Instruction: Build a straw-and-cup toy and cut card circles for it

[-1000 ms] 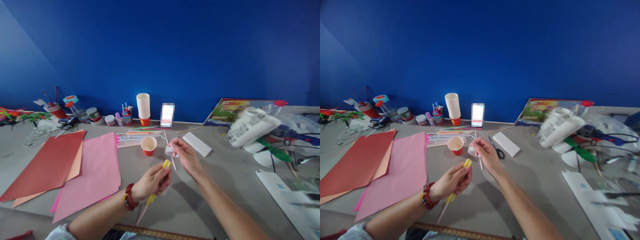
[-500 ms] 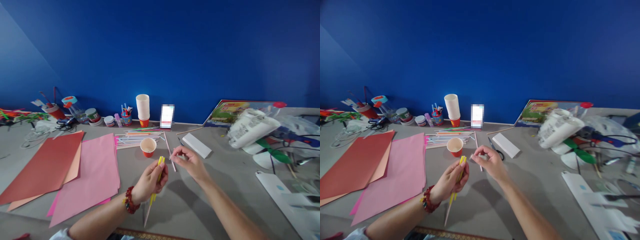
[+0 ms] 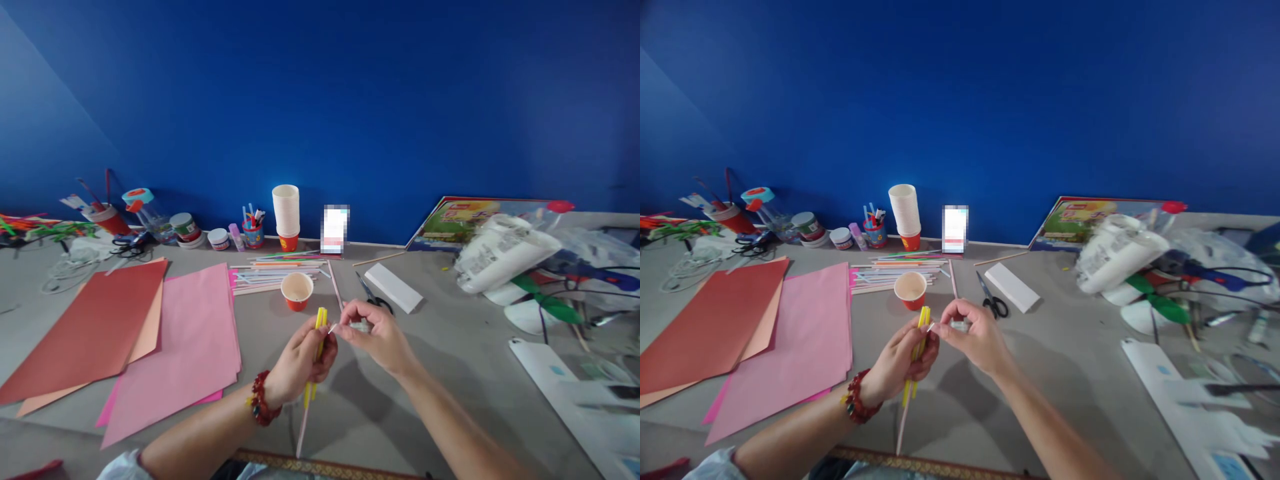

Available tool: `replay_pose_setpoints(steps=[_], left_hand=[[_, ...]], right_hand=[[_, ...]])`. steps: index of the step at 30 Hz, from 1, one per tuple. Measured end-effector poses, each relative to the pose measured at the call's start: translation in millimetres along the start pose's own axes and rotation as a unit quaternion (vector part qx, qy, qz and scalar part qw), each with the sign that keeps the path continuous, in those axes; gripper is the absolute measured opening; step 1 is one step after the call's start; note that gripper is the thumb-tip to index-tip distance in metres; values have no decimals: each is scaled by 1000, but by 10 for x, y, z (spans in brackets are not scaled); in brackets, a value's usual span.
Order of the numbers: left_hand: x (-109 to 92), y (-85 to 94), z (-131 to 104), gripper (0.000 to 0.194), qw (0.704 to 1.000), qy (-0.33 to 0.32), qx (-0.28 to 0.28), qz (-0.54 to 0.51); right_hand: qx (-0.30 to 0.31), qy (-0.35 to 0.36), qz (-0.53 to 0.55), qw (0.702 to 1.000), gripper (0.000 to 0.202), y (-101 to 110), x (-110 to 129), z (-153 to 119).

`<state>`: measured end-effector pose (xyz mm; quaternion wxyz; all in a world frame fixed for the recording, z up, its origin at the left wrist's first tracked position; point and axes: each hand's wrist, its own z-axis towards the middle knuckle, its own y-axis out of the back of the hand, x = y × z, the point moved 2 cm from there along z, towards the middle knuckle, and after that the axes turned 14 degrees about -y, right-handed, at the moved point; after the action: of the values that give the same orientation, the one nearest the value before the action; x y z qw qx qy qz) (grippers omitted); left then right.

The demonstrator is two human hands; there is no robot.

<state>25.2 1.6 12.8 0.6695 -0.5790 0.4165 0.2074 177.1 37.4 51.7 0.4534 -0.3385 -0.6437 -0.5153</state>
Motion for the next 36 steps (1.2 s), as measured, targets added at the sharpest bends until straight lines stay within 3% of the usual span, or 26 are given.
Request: replay_pose_setpoints(steps=[10, 19, 29, 36], left_hand=[[20, -5, 5, 31, 999, -13, 23, 26], [59, 13, -6, 31, 997, -37, 64, 20], [30, 23, 0, 32, 997, -33, 58, 46], [63, 53, 9, 34, 996, -29, 72, 48]], right_hand=[[32, 3, 10, 999, 24, 21, -11, 13], [18, 14, 44, 999, 24, 98, -4, 45], [68, -32, 153, 985, 22, 21, -75, 69], [97, -42, 163, 981, 20, 77, -55, 68]])
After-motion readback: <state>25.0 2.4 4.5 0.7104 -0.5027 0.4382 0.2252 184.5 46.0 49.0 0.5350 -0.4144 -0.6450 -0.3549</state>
